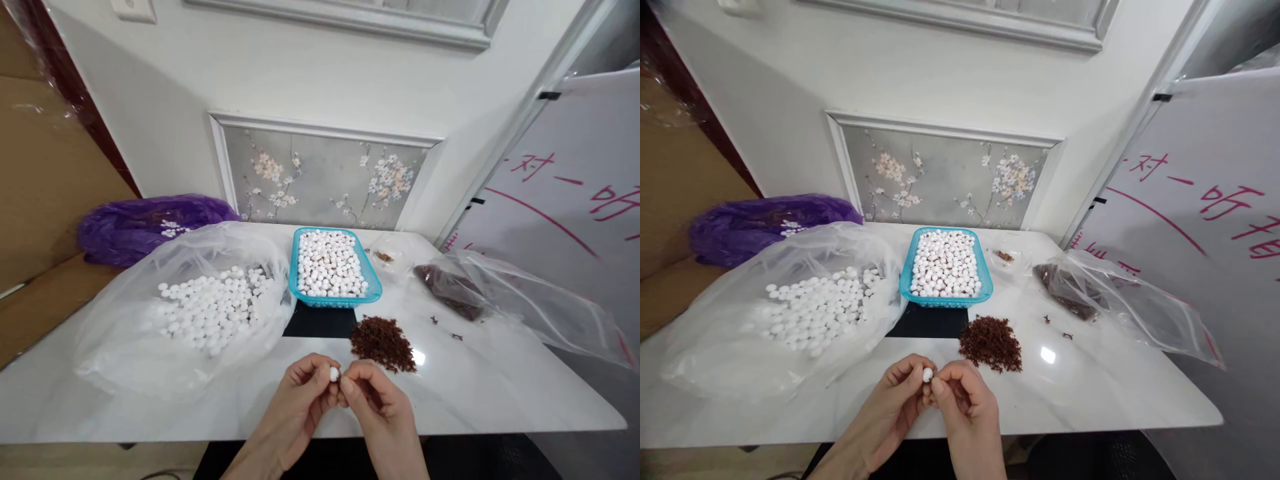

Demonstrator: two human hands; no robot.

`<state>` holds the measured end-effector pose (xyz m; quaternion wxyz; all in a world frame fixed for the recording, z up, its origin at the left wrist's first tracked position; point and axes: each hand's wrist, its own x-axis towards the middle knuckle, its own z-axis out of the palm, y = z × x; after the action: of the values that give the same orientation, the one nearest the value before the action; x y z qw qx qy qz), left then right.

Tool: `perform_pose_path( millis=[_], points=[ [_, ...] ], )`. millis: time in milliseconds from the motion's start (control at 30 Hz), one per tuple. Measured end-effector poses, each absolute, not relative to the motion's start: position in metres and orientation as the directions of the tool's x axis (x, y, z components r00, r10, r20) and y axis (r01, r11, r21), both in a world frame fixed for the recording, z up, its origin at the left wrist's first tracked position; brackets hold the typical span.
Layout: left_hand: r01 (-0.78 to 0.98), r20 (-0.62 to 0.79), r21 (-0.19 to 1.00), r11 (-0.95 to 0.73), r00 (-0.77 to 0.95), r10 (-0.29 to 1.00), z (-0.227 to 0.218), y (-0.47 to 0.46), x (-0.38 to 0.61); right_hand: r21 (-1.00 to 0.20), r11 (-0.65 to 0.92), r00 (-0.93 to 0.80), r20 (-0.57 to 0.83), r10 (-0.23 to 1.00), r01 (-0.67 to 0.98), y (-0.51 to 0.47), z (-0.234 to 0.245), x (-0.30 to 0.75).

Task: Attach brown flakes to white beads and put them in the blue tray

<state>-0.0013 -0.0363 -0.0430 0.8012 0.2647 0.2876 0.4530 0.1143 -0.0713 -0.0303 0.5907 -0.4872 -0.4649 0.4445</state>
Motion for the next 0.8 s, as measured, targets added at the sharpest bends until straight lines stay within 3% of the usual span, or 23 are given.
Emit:
perform_pose_path(
  millis=[300, 533, 800],
  points=[
    [-0.591, -0.204, 0.692, 0.415, 0.392, 0.897, -0.0466, -0.0365, -0.0027, -0.981, 0.184, 0.195, 0.194, 0.961, 0.069, -0.0733, -0.0336, 0.1126],
    [-0.577, -0.200, 0.703, 0.417, 0.402, 0.893, -0.0442, -0.0380, -0.0050, -0.990, 0.139, 0.197, 0.139, 0.970, 0.017, -0.0727, -0.0337, 0.1120],
    [-0.559, -0.181, 0.726, 0.400, 0.406, 0.896, -0.0393, -0.0393, -0.0038, -0.986, 0.070, 0.155, 0.047, 0.987, -0.152, -0.0739, -0.0337, 0.1125]
  ],
)
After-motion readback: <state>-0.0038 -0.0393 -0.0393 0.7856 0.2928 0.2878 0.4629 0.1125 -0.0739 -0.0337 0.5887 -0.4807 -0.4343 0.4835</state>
